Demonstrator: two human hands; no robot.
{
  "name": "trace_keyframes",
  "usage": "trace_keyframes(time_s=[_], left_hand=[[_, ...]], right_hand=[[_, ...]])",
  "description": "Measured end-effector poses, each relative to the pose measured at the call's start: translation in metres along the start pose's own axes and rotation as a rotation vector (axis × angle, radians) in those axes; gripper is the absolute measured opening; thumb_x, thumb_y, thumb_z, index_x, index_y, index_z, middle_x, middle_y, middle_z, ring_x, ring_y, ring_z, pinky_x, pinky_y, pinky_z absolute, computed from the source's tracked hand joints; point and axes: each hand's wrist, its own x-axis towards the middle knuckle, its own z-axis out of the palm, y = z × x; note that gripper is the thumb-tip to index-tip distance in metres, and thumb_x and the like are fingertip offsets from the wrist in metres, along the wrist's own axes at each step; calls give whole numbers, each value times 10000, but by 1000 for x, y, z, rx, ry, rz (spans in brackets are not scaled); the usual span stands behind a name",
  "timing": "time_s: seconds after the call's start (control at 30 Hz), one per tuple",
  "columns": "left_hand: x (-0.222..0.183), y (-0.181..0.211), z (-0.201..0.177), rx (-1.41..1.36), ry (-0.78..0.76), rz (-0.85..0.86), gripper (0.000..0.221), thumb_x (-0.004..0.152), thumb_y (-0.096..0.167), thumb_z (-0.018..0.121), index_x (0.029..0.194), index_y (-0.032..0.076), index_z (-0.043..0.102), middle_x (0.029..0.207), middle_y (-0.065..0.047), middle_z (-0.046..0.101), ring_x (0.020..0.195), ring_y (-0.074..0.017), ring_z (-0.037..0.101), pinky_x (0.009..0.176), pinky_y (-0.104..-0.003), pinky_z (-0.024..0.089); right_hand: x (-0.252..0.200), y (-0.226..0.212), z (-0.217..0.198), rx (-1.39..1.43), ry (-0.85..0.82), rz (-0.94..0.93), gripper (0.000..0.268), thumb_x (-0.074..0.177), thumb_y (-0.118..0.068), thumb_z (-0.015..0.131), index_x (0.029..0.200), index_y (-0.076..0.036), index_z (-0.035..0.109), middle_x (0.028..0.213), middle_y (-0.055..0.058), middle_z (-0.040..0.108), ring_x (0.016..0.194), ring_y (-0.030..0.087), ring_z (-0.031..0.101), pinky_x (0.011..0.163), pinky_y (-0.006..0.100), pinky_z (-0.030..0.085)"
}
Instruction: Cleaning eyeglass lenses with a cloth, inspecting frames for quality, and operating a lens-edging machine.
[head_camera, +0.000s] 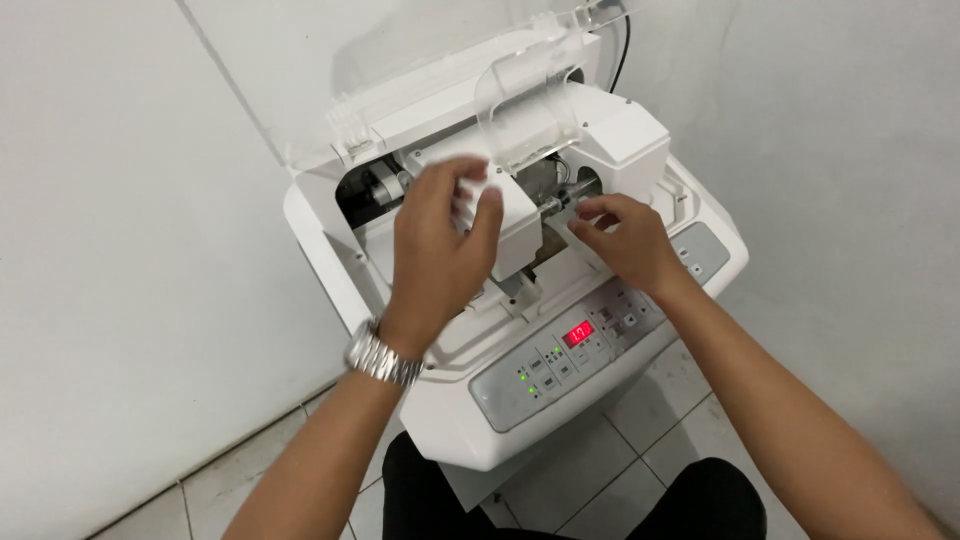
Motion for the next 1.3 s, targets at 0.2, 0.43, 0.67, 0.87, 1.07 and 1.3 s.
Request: trace_keyframes(time_s=[0.2,0.43,0.67,0.87,1.07,1.3], left_hand=[[72,-42,34,225,-129,-50,485,991,302,571,1388,36,494,1388,-137,573,1302,-333,517,1058,-472,476],[90,-72,58,193,-135,37,292,962,298,632,1151,80,584,1100,-60,641,1059,-248,600,921,-392,489],[73,-37,66,211,-201,241,188,892,272,666,935,113,576,939,-37,567,881,-248,483,733,-370,436],[54,-33,68,281,-346,540,321,792,237,833,924,88,580,914,-53,544,789,-251,452,656,-385,412],[38,-36,73,387,-337,703,603,668,195,886,1191,43,627,1126,-128,627,967,-296,585,887,-414,499],[11,-35,87,763,-562,476,1044,654,379,925,1547,197,414,1509,-84,536,1422,-351,466,1252,-615,189]], right_hand=[[20,13,15,98,52,-23,86,969,-159,703,958,-105,769,945,3,756,864,127,649,809,281,528],[18,2,12,169,50,18,101,966,-135,689,971,-112,788,990,4,769,903,132,655,828,288,529],[15,-3,11,145,63,16,112,954,-143,680,959,-116,788,995,-9,773,934,140,670,825,290,494],[16,12,16,103,104,-114,188,987,-97,669,807,-87,724,766,-4,679,691,116,518,646,282,423],[3,14,12,62,66,107,273,895,-141,574,638,-112,486,648,-27,473,655,115,377,617,308,325],[-82,1,-33,53,227,14,231,1011,-39,670,1225,-12,751,1150,207,723,1141,373,659,945,432,570]])
